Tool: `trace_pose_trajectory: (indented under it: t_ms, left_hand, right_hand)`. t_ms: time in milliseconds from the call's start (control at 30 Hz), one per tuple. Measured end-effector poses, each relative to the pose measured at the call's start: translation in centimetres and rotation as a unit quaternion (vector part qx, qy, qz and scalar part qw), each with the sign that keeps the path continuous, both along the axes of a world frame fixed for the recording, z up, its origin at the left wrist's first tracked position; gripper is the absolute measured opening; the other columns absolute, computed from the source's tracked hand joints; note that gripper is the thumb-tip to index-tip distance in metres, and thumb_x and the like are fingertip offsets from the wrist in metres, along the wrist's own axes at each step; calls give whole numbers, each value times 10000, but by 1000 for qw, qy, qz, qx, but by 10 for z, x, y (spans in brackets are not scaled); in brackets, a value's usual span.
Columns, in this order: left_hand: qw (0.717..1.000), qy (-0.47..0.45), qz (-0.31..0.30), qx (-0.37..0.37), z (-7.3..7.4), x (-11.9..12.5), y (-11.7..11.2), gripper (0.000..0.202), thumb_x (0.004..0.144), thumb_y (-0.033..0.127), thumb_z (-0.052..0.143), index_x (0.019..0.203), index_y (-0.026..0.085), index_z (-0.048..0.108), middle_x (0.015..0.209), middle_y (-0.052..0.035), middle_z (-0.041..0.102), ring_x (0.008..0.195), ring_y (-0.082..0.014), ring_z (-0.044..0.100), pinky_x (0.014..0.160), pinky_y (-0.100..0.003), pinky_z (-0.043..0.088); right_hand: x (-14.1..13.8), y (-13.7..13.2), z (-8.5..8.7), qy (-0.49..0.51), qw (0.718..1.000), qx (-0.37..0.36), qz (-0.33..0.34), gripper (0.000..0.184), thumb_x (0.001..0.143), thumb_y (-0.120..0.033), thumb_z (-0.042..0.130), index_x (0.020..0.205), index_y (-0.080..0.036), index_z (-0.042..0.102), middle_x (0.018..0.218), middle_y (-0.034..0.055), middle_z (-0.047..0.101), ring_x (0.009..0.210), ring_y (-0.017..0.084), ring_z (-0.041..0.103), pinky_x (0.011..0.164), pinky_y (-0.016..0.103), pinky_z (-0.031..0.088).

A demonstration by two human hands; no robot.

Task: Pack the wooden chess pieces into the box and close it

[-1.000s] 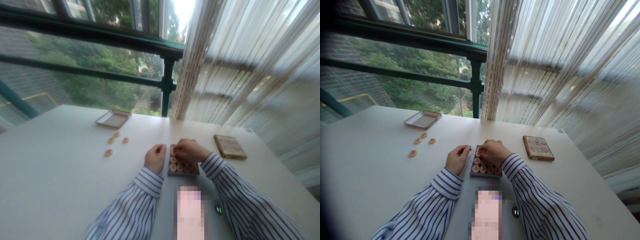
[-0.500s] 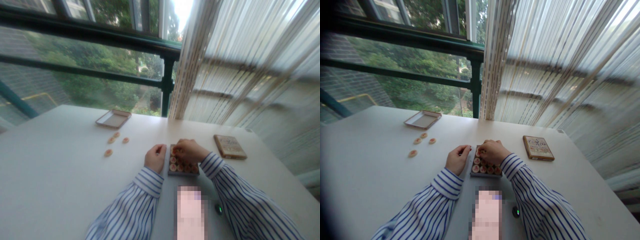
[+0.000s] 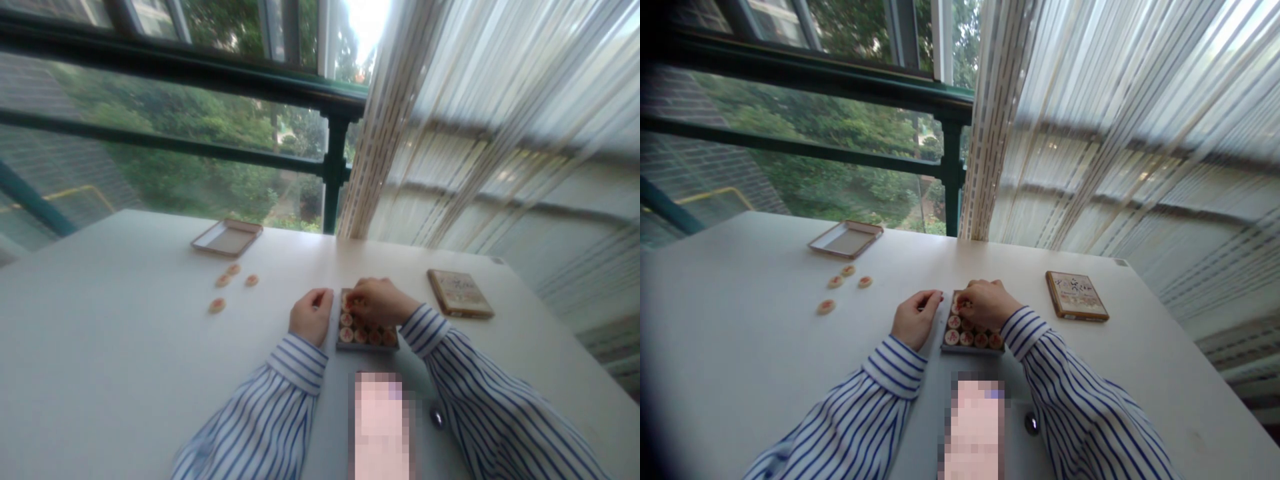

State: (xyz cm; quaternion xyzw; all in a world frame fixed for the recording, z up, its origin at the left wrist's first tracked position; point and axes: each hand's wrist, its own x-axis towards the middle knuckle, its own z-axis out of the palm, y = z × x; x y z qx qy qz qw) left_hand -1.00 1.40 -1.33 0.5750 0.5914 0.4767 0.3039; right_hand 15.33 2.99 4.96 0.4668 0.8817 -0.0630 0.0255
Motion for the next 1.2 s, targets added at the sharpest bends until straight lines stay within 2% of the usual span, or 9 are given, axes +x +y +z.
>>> trace_pose_trajectory:
  t_ms: [333, 533, 967, 1200]
  left_hand:
    - [1000, 14, -8, 2, -6, 0, 2, 336, 754, 434, 473, 817, 162, 660, 747, -34, 671, 693, -154, 588, 660, -261, 445]
    - [1000, 22, -8, 3, -7, -1, 2, 332, 752, 436, 476, 812, 167, 661, 739, -33, 673, 684, -152, 590, 648, -254, 445]
    - [1000, 21, -12, -3, -4, 0, 0, 321, 751, 426, 481, 816, 166, 658, 747, -29, 670, 693, -150, 585, 664, -257, 444]
    - [999, 28, -15, -1, -5, 0, 1, 328, 756, 433, 472, 821, 170, 658, 743, -27, 668, 687, -150, 582, 653, -256, 443]
  right_hand:
    - [-1, 0, 3, -23, 1000, -17, -8, 256, 800, -362, 426, 930, -279, 630, 922, 37, 599, 851, 180, 526, 720, 286, 324]
    - [-1, 0, 4, -28, 1000, 0, 0, 250, 795, -352, 420, 877, -247, 632, 904, 37, 602, 828, 174, 532, 689, 273, 326]
    - [-2, -2, 4, -19, 1000, -3, -2, 245, 797, -355, 436, 938, -253, 610, 918, 40, 597, 847, 173, 522, 710, 270, 323]
    - [-1, -1, 3, -20, 1000, 3, 13, 236, 798, -345, 422, 900, -260, 617, 883, 30, 603, 802, 165, 526, 671, 261, 321]
